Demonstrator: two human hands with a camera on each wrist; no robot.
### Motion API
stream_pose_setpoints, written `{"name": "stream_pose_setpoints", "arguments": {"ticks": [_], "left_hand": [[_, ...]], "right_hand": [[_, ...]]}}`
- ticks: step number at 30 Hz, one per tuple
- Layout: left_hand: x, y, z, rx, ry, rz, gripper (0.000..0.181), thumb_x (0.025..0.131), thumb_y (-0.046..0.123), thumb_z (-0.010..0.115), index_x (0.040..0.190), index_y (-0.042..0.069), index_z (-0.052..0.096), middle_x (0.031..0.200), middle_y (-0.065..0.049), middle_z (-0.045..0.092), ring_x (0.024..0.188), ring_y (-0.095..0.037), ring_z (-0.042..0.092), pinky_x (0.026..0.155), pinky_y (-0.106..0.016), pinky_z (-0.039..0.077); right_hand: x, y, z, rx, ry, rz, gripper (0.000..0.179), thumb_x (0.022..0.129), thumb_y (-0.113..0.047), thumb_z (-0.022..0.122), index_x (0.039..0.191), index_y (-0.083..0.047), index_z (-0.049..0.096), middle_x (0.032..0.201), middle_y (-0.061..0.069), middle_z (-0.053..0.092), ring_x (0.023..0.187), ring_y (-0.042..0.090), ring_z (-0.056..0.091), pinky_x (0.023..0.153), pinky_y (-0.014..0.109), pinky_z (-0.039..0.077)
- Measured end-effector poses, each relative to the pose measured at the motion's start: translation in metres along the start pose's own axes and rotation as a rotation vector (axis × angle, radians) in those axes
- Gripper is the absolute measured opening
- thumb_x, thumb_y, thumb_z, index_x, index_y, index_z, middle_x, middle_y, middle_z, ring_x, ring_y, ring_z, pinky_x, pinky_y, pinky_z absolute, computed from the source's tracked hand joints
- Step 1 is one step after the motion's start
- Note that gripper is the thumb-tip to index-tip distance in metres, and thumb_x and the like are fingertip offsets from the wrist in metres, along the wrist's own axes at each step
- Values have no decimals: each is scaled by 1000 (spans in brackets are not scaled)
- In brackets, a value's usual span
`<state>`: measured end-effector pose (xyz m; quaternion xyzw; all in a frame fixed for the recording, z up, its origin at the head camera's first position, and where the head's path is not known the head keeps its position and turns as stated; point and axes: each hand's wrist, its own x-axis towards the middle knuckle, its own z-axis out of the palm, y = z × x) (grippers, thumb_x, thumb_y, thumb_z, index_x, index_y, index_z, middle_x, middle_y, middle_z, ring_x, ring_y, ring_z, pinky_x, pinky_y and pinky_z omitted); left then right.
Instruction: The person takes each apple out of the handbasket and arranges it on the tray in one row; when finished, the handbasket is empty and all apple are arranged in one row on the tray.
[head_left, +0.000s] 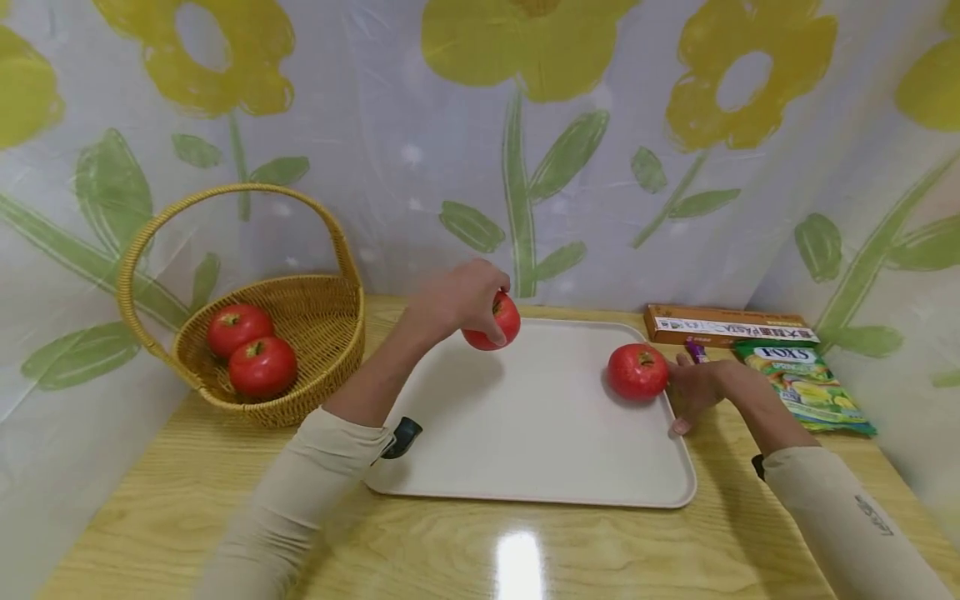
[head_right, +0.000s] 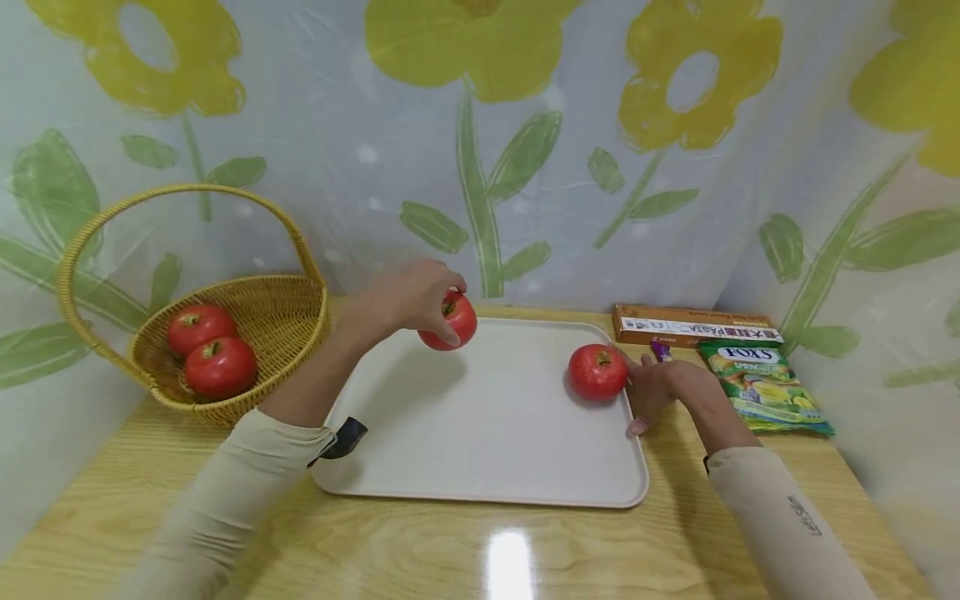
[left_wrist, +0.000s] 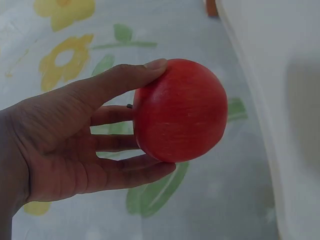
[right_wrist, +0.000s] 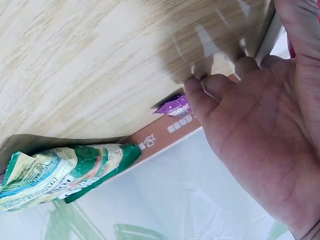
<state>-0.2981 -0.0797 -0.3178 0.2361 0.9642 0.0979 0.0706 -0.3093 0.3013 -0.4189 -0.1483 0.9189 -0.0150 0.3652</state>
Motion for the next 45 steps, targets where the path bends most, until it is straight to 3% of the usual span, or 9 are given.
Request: {"name": "stream_pose_setpoints", "arguments": {"ticks": [14,22,29,38,45], "left_hand": [[43,40,58,-38,-85,130,57,84,33,86,130,7,65,128,-6,68,118,-22,63,92,-35,62],[52,52,79,-94,-123,118,56,86,35,84,133,10,67,127,-4,68,113,-20,63,85,-31,61],[54,57,86,-99,-117,130,54,88,38,82,131,10,67,125,-3,70,113,-17,62,84,-27,59],[59,66,85,-87,-95,150,43,87,39,84,113,9,68,108,-2,70,99,-14,61,75,-22,54],[58,68,88,-86,-98,139,47,86,42,84,116,10,68,111,-2,69,102,-14,61,77,-23,54]], "right_hand": [[-3,3,-1,-16,-4,15,141,69,-58,88,162,11,7,160,51,-3,150,70,-1,118,82,14],[-6,2,-1,-1,2,18,139,71,-57,89,160,13,8,159,51,-4,148,72,1,118,81,16],[-9,3,2,20,-3,14,143,69,-57,90,162,10,5,160,50,-7,149,70,-2,117,83,16],[-12,6,-1,17,-6,18,143,69,-58,88,161,11,5,160,51,-7,149,71,-2,117,83,15],[-13,6,0,15,-12,19,141,70,-58,88,162,10,6,160,50,-6,148,71,-1,115,85,16]]}}
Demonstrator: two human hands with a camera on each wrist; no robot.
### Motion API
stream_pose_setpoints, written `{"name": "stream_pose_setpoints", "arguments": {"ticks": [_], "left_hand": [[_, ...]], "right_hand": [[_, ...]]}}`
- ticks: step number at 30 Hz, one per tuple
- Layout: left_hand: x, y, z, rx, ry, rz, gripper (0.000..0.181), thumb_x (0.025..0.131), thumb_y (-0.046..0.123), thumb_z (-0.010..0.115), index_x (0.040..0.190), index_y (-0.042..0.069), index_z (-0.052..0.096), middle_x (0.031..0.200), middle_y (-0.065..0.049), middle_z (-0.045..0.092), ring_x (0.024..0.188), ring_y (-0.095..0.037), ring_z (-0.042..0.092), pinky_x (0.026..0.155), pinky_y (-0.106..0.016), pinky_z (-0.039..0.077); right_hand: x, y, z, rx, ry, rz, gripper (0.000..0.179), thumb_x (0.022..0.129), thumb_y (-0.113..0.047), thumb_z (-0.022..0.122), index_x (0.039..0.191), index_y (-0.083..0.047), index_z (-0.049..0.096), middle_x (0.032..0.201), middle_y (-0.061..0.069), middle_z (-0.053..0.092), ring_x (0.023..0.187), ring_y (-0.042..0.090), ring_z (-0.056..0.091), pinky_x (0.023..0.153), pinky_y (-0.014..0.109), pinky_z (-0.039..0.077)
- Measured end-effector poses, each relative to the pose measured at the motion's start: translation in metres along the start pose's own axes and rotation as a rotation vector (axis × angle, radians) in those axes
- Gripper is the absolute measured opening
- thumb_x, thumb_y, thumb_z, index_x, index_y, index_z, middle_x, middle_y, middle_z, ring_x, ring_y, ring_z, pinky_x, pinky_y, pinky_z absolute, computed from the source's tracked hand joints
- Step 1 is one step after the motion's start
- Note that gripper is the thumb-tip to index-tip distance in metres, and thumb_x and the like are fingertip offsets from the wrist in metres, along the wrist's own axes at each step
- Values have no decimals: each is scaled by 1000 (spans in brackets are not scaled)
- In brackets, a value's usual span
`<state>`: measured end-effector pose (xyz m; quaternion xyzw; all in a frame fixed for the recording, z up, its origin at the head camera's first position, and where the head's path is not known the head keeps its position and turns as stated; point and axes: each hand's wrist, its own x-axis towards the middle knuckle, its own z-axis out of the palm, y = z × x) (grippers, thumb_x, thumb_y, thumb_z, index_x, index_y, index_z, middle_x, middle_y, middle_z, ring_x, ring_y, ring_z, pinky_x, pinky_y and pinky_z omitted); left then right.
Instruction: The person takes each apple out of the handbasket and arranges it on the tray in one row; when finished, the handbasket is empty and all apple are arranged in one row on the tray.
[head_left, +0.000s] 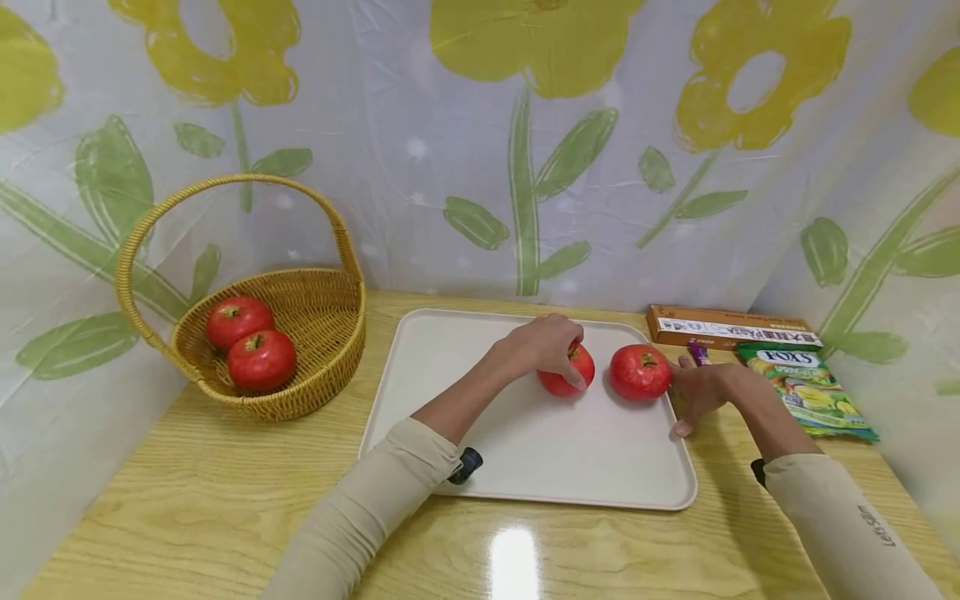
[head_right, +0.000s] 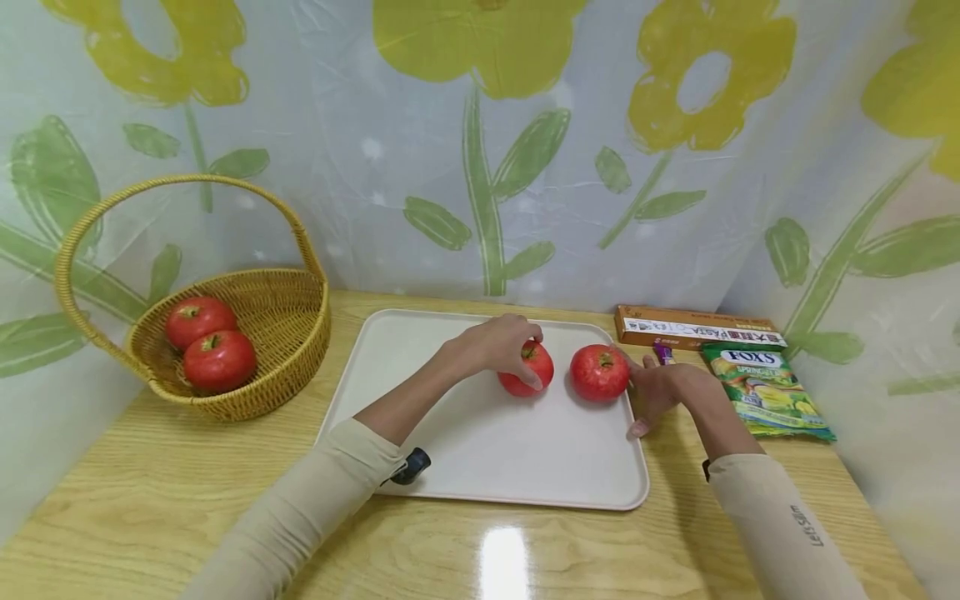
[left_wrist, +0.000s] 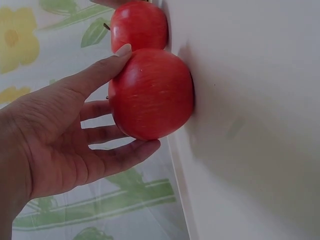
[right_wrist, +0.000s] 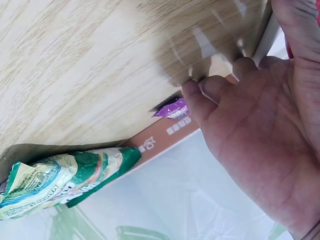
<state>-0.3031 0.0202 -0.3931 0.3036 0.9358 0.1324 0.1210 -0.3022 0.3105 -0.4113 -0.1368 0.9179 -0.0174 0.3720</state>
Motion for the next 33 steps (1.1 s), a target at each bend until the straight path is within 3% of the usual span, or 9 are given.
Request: {"name": "stream_pose_setpoints", "arguments": {"ticks": [9,16,23,33], "left_hand": [[-3,2,1,26,-6,-21,61,89,46,81,135,11,64,128,-4,68,118,-17,60,88,-27,58],[-8,4,-6,4,-21,-63,71,93,47,77,151,14,55,148,-6,59,136,-21,55,101,-36,58],[-14,4,-15,17,16,-71,65,96,44,73,151,16,55,149,-6,57,137,-23,54,101,-37,59],[-22,5,-25,31,16,-51,61,99,42,71,151,15,54,147,-6,58,137,-22,54,103,-36,57]], "right_hand": [[1,2,1,28,-2,-8,143,69,-58,89,161,11,4,159,51,-8,149,70,-6,117,84,10],[2,3,2,31,-3,-2,144,68,-59,88,162,10,4,160,50,-9,148,71,-5,117,84,11],[2,2,1,25,4,-20,143,69,-58,88,162,11,4,159,51,-10,148,70,-7,117,84,11],[4,2,2,20,7,-14,145,67,-58,88,161,12,3,158,52,-8,147,72,-4,116,84,14]]}}
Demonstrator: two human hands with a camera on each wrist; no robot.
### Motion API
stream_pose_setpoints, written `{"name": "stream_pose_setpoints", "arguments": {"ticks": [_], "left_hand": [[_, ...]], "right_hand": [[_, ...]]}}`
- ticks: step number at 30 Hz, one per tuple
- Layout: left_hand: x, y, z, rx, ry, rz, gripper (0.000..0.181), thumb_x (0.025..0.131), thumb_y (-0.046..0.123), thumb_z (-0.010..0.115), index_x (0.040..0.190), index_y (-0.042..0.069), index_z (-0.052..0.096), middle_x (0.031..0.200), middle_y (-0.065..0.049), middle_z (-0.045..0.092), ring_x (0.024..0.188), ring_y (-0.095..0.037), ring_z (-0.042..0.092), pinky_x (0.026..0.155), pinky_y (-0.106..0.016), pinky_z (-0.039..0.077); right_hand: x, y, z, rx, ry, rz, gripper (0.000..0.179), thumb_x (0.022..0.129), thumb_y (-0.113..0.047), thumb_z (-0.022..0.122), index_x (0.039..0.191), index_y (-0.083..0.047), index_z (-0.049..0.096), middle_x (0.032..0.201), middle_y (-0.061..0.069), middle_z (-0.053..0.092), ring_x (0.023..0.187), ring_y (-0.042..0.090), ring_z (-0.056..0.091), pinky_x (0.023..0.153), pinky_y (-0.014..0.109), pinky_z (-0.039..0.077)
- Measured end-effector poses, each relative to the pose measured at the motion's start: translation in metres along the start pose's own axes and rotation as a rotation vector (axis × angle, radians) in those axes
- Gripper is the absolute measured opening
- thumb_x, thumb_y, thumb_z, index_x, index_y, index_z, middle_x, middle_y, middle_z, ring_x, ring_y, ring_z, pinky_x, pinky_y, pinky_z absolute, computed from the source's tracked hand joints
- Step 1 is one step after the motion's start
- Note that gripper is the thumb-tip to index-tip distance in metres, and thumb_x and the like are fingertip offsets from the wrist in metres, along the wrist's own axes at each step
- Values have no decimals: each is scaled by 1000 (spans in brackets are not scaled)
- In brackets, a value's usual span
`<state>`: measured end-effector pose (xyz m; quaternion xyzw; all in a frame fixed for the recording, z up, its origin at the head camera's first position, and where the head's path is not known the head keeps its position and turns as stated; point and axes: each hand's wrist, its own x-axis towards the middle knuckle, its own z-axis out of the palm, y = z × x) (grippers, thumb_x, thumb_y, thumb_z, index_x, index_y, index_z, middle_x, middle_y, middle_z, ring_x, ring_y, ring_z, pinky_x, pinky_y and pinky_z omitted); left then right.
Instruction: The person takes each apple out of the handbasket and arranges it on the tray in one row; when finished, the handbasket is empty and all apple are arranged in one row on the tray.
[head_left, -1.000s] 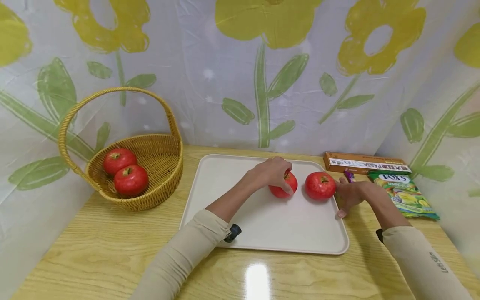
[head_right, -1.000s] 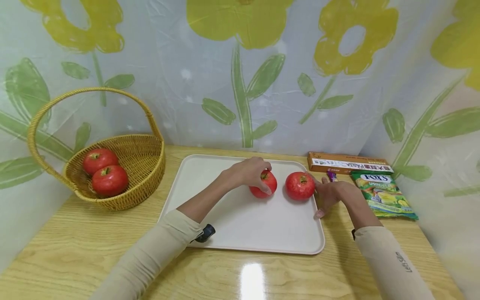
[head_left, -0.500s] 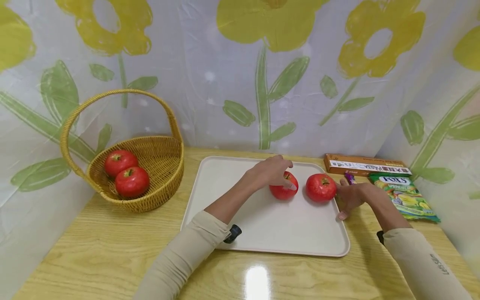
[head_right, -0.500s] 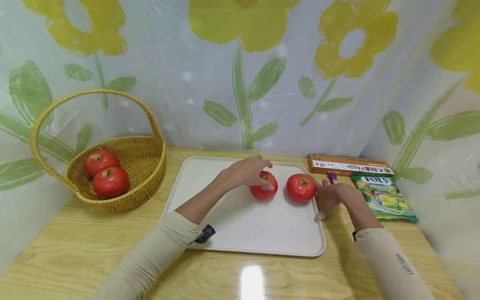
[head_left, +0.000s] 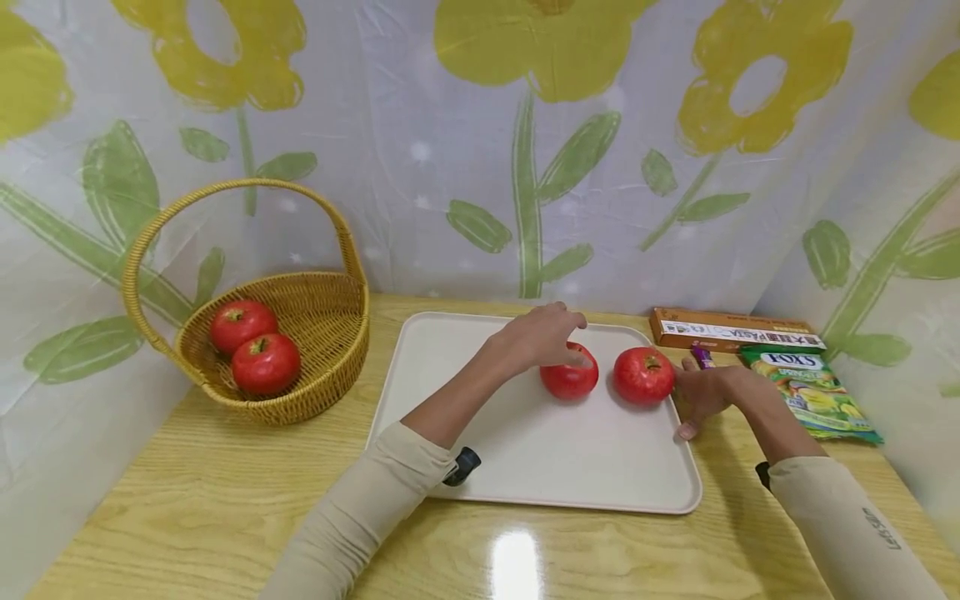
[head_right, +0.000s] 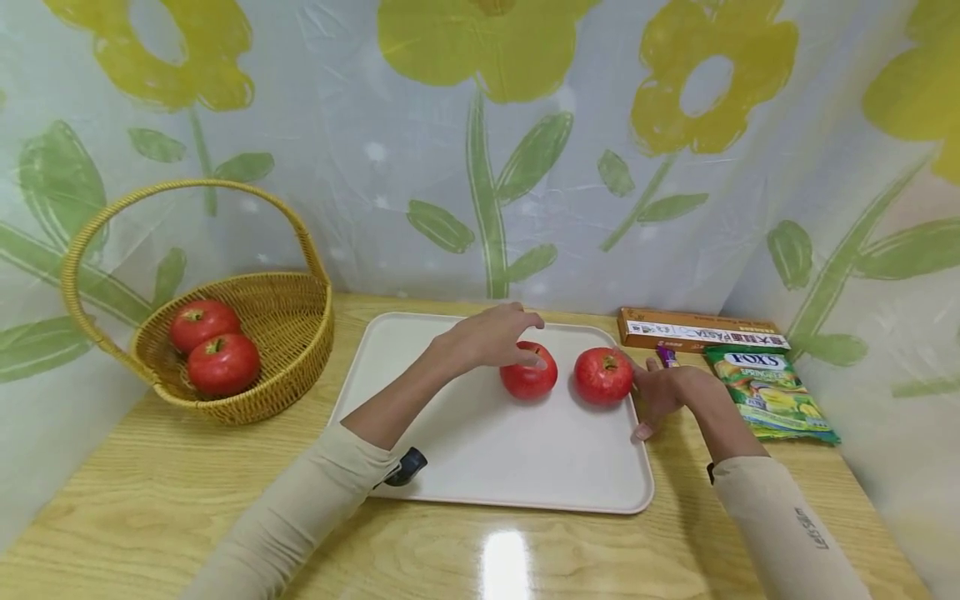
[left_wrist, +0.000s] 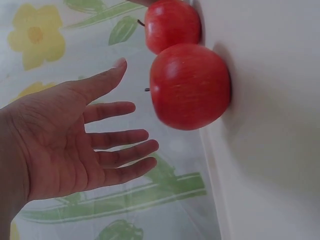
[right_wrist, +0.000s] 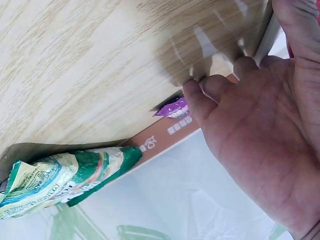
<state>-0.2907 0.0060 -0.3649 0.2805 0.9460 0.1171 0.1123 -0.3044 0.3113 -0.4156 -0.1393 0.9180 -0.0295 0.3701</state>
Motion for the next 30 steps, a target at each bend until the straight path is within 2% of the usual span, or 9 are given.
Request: {"name": "stream_pose_setpoints", "arguments": {"ticks": [10,15,20,24,30], "left_hand": [[-17,-4,-17,13,3,-9,62,99,45,70,152,18,53,149,-5,56,139,-21,52,105,-39,56],[-25,-8,-27,7,-13,-17,64,99,44,70,154,18,51,154,-6,54,145,-23,49,111,-44,53],[-33,-13,-37,22,-31,-17,64,99,42,70,154,16,51,156,-4,55,146,-24,51,118,-43,48],[-46,-16,-48,30,-23,-40,66,98,44,72,155,18,50,157,-3,55,147,-25,49,118,-44,48],[-72,-28,-67,74,37,-89,70,97,46,73,157,21,47,159,-6,52,150,-28,45,121,-48,44]], "right_hand": [[-3,0,-1,21,-10,-1,143,68,-57,89,161,11,5,158,52,-10,147,71,-7,116,85,10],[-2,-1,-1,10,-8,-1,143,68,-58,89,161,12,5,158,52,-9,147,72,-6,115,85,11],[-2,-2,-1,-4,-10,2,142,67,-57,89,159,15,8,158,53,-7,146,73,-3,116,85,13],[-3,-2,-1,7,-15,-4,142,67,-57,89,160,15,7,158,52,-8,146,72,-5,116,85,10],[-3,-2,-1,12,-21,-20,142,68,-56,89,160,15,7,157,53,-10,146,72,-8,115,85,7]]}}
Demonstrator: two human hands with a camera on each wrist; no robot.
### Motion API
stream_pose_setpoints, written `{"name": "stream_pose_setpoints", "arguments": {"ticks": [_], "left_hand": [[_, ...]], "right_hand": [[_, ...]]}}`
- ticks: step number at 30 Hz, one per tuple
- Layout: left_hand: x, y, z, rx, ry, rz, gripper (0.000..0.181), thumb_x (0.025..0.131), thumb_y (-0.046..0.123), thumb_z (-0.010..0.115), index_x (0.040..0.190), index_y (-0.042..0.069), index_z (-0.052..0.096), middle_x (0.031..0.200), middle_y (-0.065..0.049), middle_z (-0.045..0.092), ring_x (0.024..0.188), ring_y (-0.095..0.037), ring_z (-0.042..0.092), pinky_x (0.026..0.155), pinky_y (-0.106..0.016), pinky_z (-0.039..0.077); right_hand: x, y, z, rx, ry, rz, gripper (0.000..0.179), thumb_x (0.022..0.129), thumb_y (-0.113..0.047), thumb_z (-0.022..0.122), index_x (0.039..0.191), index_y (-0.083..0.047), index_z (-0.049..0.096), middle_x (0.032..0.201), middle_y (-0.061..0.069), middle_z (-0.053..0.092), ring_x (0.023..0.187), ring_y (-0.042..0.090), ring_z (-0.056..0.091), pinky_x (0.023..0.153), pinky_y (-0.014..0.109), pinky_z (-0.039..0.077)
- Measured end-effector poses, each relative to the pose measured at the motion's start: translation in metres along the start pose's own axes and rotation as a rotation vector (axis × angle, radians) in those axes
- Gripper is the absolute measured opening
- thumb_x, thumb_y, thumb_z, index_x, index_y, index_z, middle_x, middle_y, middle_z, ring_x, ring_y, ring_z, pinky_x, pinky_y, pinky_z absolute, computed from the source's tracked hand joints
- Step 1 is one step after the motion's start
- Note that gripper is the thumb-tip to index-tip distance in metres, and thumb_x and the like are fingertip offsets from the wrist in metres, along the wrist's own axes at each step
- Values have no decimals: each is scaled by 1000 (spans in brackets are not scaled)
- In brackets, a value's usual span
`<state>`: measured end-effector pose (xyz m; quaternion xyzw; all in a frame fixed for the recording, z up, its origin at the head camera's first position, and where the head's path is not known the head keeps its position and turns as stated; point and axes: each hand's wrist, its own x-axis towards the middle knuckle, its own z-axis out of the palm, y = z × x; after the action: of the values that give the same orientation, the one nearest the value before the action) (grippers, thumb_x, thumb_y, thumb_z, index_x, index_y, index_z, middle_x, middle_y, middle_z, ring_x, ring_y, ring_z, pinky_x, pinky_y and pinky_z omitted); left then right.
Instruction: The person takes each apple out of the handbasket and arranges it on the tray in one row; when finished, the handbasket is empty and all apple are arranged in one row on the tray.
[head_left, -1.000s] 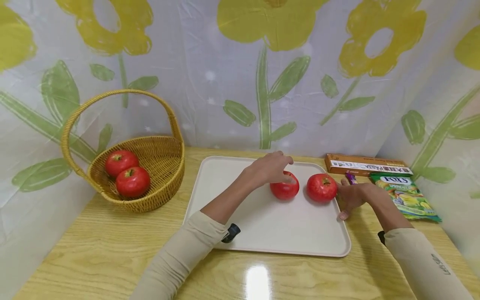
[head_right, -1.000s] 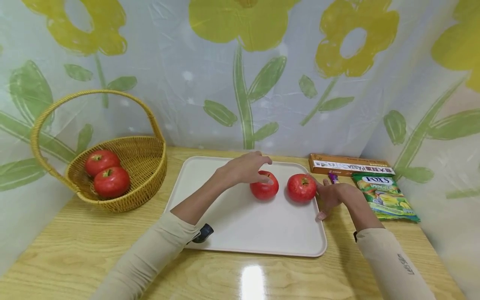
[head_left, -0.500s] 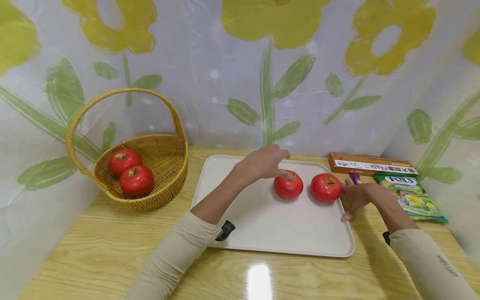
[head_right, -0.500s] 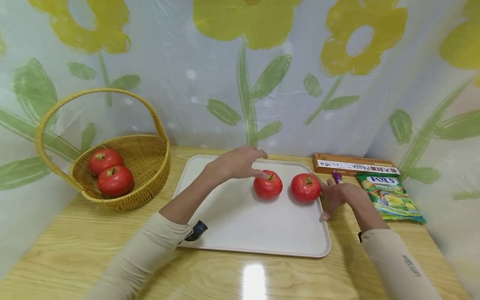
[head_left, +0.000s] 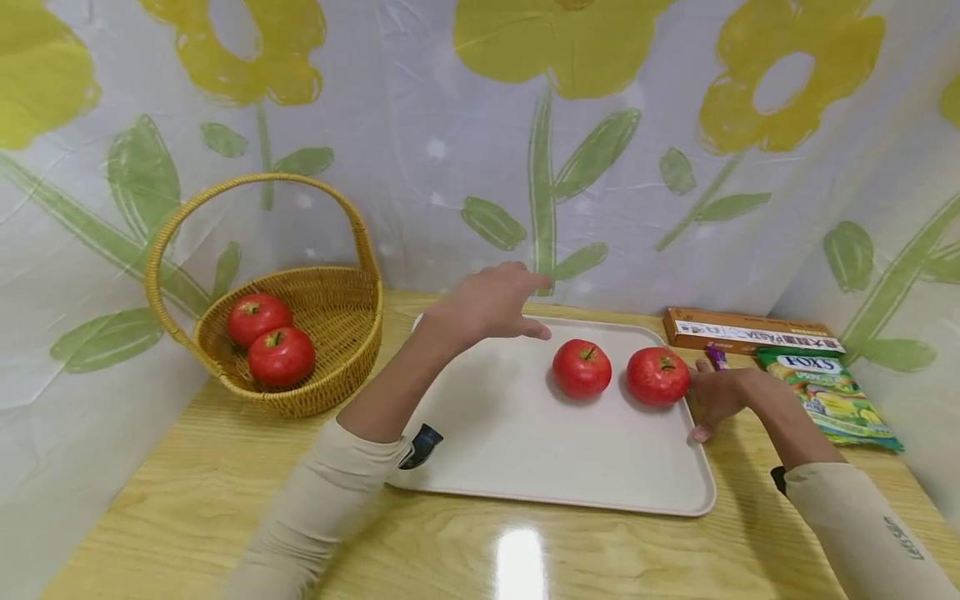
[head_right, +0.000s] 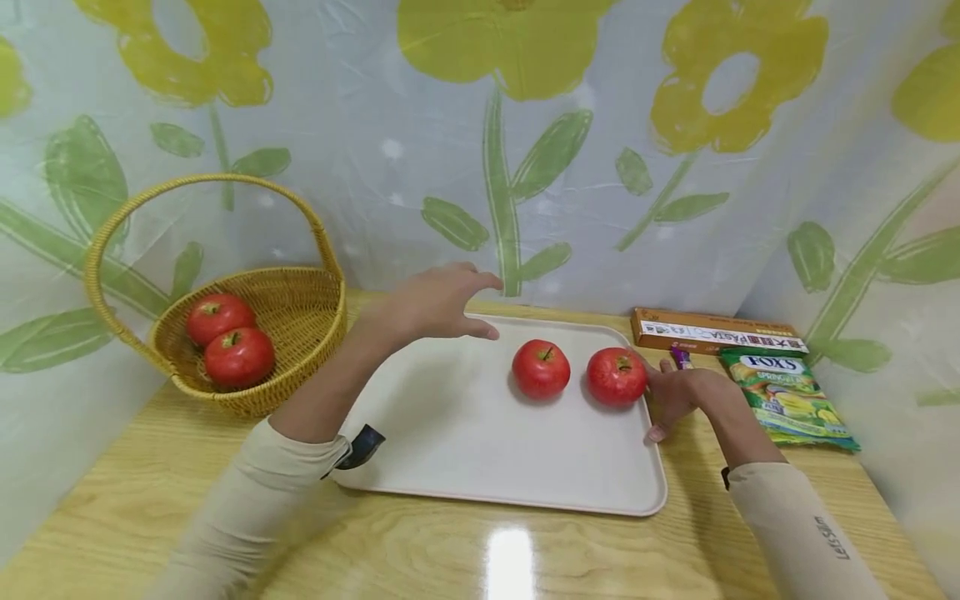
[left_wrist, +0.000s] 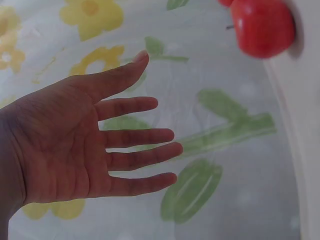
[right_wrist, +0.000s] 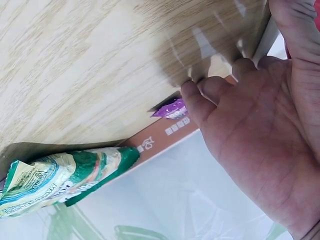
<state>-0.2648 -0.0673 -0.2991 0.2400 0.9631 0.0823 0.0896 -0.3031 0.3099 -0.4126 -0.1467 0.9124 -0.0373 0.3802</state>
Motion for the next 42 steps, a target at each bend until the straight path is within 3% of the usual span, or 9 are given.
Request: {"name": "stream_pose_setpoints", "arguments": {"ticks": [14,20,23,30,37,40,42], "left_hand": [[-55,-60,-30,-35,-16,-137,70,100,43,69,159,17,43,166,-11,44,156,-36,37,124,-57,37],[-70,-91,-32,-30,33,-176,67,102,41,67,156,9,46,162,-16,48,153,-41,40,125,-58,35],[-75,-106,-31,-39,24,-211,67,101,43,67,156,9,47,163,-17,46,153,-45,38,124,-63,34],[-89,-137,-33,8,-92,-259,70,102,44,65,158,7,43,162,-23,45,149,-47,42,119,-67,36],[-96,-164,-30,106,-196,-233,69,100,44,66,150,-2,50,157,-28,47,146,-52,42,119,-66,37],[-98,-176,-28,122,-267,-262,56,100,48,65,126,-1,65,124,-23,67,119,-40,64,104,-57,50],[-99,-185,-28,133,-321,-277,51,100,51,63,113,2,68,107,-13,68,103,-29,65,96,-53,53]], "right_hand": [[-2,1,1,7,-6,-8,141,68,-55,88,160,15,7,157,53,-9,147,71,-10,115,85,5],[-3,1,1,3,0,-7,140,68,-56,88,160,14,9,157,53,-8,146,72,-9,114,87,6],[-2,0,2,5,-2,-5,140,69,-56,88,160,13,8,157,53,-8,146,71,-8,114,86,6],[1,1,3,-21,7,-2,142,69,-55,89,159,17,6,156,54,-8,146,73,-5,115,86,10],[1,1,2,-28,5,-1,139,70,-54,89,160,14,9,157,53,-7,146,72,-6,114,87,9],[1,0,2,-30,5,1,140,68,-55,89,160,13,9,158,53,-7,147,71,-7,113,87,9],[1,0,2,-28,10,4,141,68,-56,89,160,13,9,158,53,-7,147,72,-7,113,87,10]]}}
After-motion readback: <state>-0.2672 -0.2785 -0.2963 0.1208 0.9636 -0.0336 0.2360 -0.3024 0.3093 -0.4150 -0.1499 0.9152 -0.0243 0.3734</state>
